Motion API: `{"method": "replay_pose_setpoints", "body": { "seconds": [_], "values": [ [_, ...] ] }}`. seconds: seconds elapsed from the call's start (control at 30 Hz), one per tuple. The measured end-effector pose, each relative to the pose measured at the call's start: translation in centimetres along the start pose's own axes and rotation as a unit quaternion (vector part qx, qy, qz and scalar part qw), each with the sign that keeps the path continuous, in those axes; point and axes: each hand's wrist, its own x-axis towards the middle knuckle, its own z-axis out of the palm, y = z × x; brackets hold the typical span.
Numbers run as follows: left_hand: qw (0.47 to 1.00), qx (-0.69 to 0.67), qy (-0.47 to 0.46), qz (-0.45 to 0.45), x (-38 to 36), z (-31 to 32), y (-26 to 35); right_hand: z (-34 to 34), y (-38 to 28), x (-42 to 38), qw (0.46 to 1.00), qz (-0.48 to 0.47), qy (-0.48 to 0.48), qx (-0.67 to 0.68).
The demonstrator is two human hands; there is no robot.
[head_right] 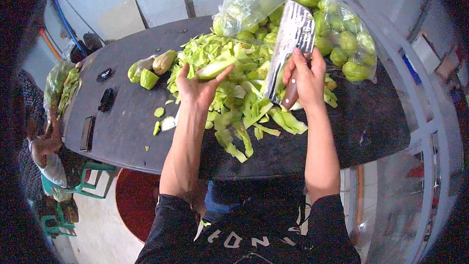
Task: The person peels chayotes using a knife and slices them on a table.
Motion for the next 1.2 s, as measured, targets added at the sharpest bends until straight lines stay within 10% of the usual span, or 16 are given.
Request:
{"method": "replay_pose_setpoints", "body": {
  "seconds": [0.27,0.47,1.2],
  "values": [
    [0.996,-0.044,0.061,0.053,0.8,0.1,0.2,0.3,2.9,-0.6,0.965,0.150,-0.211,0.041],
    [0.999,-0.009,0.010,-0.052,0.9,-0.6,0.3,0.7,1.9,-1.2,0.961,0.175,-0.212,0.002],
    [0.968,0.216,-0.106,0.067,-0.4,1.4,0.2,2.5,1.5,-2.8,0.938,0.131,-0.277,-0.160]
  ]
}}
